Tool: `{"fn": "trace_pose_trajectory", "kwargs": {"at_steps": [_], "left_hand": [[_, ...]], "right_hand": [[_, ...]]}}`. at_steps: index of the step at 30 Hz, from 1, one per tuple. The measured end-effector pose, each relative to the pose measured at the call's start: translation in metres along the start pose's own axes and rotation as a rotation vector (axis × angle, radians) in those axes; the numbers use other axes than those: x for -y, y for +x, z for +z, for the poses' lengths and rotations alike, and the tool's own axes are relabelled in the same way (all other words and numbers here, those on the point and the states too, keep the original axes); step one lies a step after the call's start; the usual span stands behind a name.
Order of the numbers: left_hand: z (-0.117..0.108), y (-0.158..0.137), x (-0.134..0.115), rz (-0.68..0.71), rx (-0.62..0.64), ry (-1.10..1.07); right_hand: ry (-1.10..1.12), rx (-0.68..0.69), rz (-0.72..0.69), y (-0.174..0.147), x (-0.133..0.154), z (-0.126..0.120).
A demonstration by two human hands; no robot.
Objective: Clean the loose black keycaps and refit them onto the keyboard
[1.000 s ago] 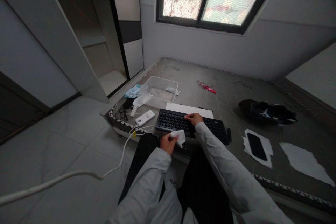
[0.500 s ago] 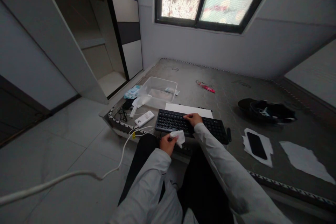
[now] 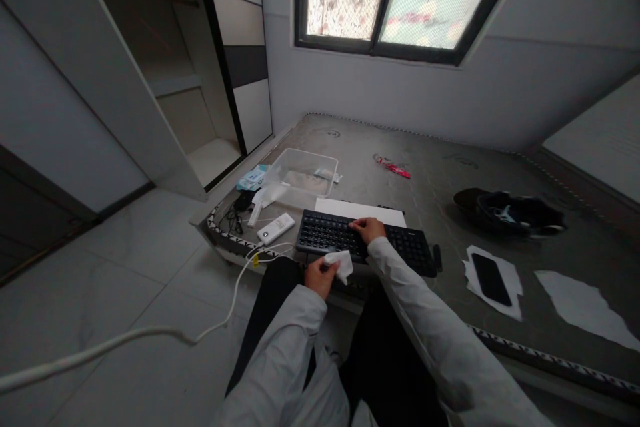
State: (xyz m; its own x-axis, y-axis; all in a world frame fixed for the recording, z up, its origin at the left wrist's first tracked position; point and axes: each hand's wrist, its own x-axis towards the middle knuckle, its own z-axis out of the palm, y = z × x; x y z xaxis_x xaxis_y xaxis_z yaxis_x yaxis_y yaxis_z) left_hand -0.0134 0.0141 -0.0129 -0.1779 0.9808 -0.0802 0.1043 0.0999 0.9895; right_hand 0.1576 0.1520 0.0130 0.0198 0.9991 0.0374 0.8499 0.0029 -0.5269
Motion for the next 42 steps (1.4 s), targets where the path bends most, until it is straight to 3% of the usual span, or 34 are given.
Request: {"fn": "trace_pose_trajectory", "kwargs": {"at_steps": [6,11,14,18,29,42], "left_hand": [[0.000,0.001,0.004,0.020,0.023,-0.021],[-0.001,0.000,-0.002,0.026,0.028,-0.012],[-0.001,-0.001,-0.006,-0.004,0.012,-0.006],[0.000,-0.001,-0.007,-0.032,-0.012,0.007],[0.000,0.000,0.002,0.042,0.018,0.032],[0.001,-0.001,-0.002,0.002,-0.014,-0.020]], "right_hand": [[-0.165,-0.015,-0.187,-0.007,0.011,-0.007],[-0.249,0.059,-0.304,-0.013,0.014,-0.012],[-0.256,0.084,-0.318,-0.015,0.014,-0.015],[-0.209,0.017,-0.315,-0.015,0.010,-0.017],[-0.184,0.005,-0.312,-0.017,0.005,-0.009],[-0.633,0.173,-0.343,-0.018,0.036,-0.028]]}}
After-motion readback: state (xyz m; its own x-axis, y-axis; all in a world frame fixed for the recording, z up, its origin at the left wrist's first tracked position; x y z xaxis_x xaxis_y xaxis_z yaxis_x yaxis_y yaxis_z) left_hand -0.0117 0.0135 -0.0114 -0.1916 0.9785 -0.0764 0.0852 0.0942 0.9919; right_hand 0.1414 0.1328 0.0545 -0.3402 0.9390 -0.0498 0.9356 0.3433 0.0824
